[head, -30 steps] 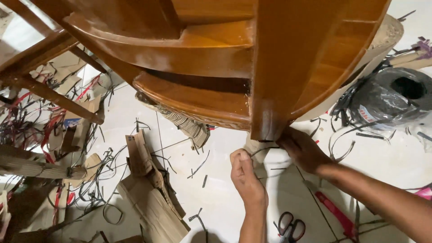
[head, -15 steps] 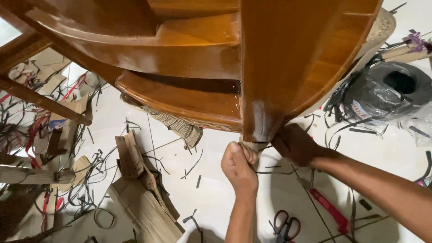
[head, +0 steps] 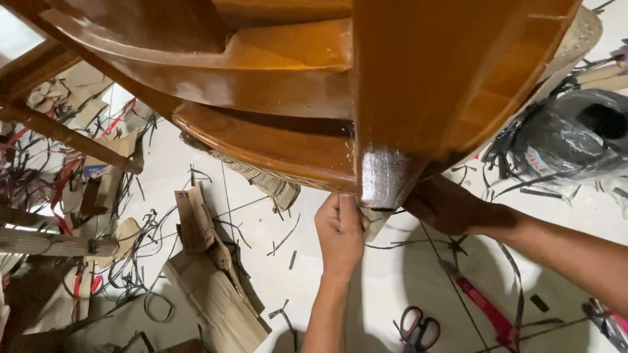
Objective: The person wraps a cardboard sleeve around a wooden furniture leg and secures it with black zip ties. They repeatedly thread and tighten the zip ties around the sleeve, then trim the excess with scissors.
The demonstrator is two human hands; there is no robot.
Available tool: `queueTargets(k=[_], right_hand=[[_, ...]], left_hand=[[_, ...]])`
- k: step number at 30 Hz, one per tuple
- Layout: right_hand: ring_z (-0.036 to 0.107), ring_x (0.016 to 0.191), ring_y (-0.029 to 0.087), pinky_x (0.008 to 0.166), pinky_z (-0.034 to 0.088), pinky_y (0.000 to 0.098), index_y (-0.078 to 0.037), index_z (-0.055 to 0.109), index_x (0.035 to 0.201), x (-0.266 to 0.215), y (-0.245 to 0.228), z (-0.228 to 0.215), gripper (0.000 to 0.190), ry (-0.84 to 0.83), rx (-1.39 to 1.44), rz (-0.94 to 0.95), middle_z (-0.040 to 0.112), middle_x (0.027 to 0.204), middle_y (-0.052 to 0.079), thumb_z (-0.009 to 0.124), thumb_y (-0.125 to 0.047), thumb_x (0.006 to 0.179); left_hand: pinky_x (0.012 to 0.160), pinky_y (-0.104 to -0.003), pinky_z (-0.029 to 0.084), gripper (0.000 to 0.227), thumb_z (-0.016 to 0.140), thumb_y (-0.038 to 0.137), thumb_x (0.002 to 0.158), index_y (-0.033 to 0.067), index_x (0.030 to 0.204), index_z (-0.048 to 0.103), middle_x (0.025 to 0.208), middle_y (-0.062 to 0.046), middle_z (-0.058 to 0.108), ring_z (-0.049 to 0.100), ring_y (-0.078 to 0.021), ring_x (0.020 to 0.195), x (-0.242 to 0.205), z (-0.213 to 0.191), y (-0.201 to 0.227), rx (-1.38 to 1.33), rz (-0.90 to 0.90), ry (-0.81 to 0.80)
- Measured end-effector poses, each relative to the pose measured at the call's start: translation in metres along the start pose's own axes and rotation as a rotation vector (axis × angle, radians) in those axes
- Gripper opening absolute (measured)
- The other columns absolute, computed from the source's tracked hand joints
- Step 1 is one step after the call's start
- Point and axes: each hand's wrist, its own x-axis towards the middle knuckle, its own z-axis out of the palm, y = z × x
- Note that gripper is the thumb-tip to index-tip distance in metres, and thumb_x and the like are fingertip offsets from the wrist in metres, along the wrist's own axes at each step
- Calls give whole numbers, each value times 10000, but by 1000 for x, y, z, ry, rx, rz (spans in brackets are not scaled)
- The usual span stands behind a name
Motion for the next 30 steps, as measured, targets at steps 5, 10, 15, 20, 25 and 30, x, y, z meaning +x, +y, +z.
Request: queueTargets(k=[5, 10, 15, 20, 25, 30], right_hand=[[637, 510, 273, 570, 524, 408, -103, 648, 718, 6, 8, 1, 416, -59, -160, 19, 609, 574, 103, 437, -317, 1005], [692, 586, 386, 573, 539, 491, -41, 675, 738, 8, -5, -3, 365, -31, -219, -24, 670, 632, 189, 517, -270, 974], [620, 466, 353, 553, 509, 478, -59, 629, 602, 10, -32, -7, 454, -21, -151, 182, 575, 501, 177, 459, -288, 956], [635, 708, 300, 692, 474, 419, -77, 633, 824, -14, 20, 21, 371, 8, -189, 179, 665, 769, 134, 435, -320, 1023], [661, 727, 367, 717, 453, 454, -68, 574, 801, -13, 10, 21, 344, 17, -201, 269, 681, 723, 175, 434, -307, 1004], [616, 712, 302, 746, 440, 406, -45, 593, 707, -17, 8, 23, 335, 62, -172, 283, 684, 689, 128, 491, -226, 969]], left_hand=[[467, -243, 368, 461, 532, 167, 1064, 109, 608, 510, 415, -50, 467, 388, -100, 457, 6, -9, -5, 161, 76, -46], [495, -246, 387, 426, 529, 157, 1064, 117, 641, 497, 450, -4, 403, 376, -93, 499, 1, -9, -7, 121, 81, -19], [781, -307, 560, 368, 467, 229, 1104, 88, 767, 513, 616, -48, 526, 609, -157, 643, -29, -13, 3, -484, -154, 104], [965, -503, 543, 395, 505, 377, 1038, 35, 885, 630, 1016, -171, 686, 664, -333, 1058, -41, -26, -54, -854, -247, 201], [789, -371, 606, 164, 619, 201, 969, 73, 1052, 558, 1199, -229, 657, 692, -306, 913, -49, -20, -72, -947, -274, 143], [860, -362, 635, 156, 673, 7, 925, -12, 1079, 692, 1045, -151, 745, 735, -235, 929, -52, -17, -66, -397, 76, 83]])
